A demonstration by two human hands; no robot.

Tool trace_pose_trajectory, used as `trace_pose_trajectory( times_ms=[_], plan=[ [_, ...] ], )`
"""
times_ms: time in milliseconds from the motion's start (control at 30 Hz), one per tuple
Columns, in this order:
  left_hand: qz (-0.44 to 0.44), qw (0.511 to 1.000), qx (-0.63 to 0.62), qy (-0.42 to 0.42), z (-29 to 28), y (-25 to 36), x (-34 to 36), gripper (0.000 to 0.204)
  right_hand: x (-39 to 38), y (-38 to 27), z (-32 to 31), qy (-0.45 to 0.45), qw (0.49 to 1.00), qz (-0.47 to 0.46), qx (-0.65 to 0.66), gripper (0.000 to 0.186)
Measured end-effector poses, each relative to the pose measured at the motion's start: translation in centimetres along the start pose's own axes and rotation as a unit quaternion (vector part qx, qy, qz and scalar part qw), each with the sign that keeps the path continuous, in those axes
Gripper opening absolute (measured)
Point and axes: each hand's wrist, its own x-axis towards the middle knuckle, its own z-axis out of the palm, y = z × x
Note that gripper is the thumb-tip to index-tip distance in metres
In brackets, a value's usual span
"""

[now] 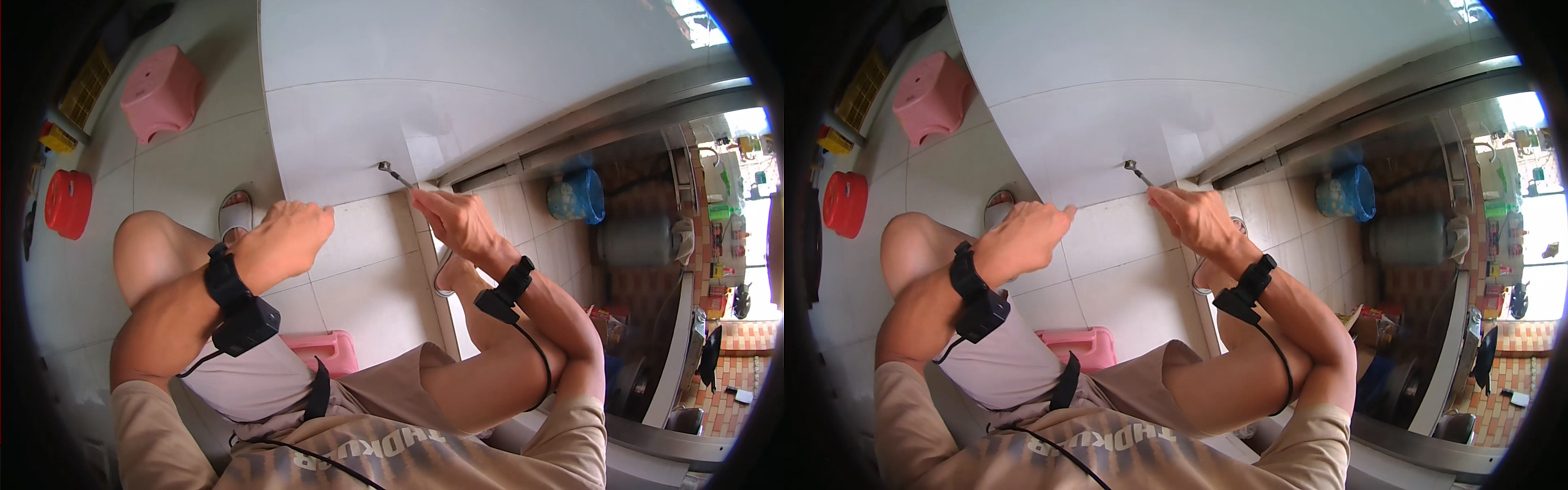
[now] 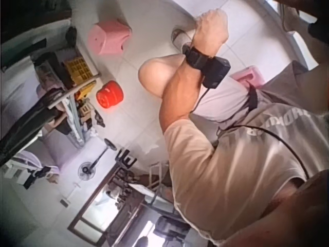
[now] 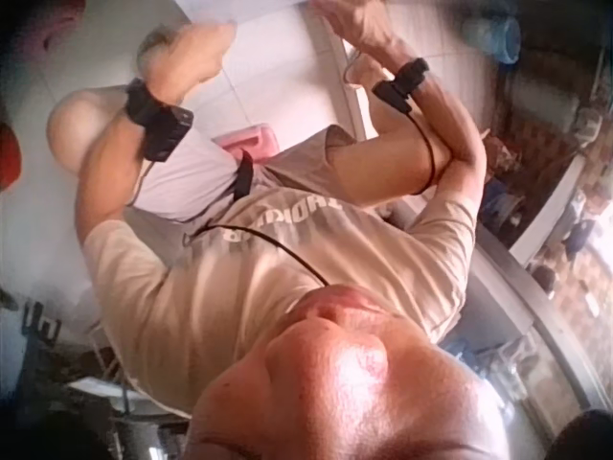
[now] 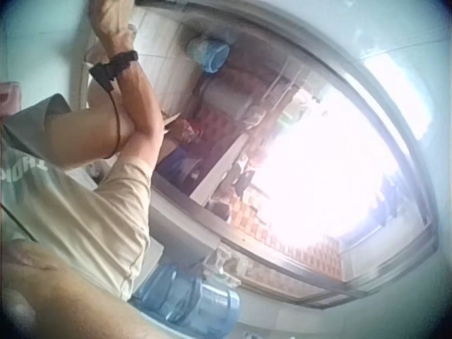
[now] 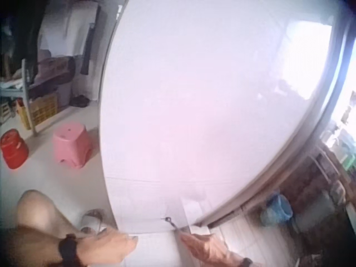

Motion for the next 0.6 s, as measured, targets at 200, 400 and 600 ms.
trace_pose_trajectory(
  times_ms=[200,400,600],
  plan=[
    [0.065,0.995,-0.024,-0.071,0.2,0.9,-0.3,0.021,1.4,-2.5,0.0,0.026,0.998,-0.062,-0.016,0.034],
    [0.113,0.988,-0.006,-0.109,0.9,2.0,-1.2,0.003,1.3,-3.8,1.7,0.066,0.992,-0.102,0.028,0.036],
    [0.158,0.982,0.014,-0.098,2.8,2.2,-1.6,0.006,2.7,-4.2,2.0,0.007,0.995,-0.099,0.010,0.040]
  ],
)
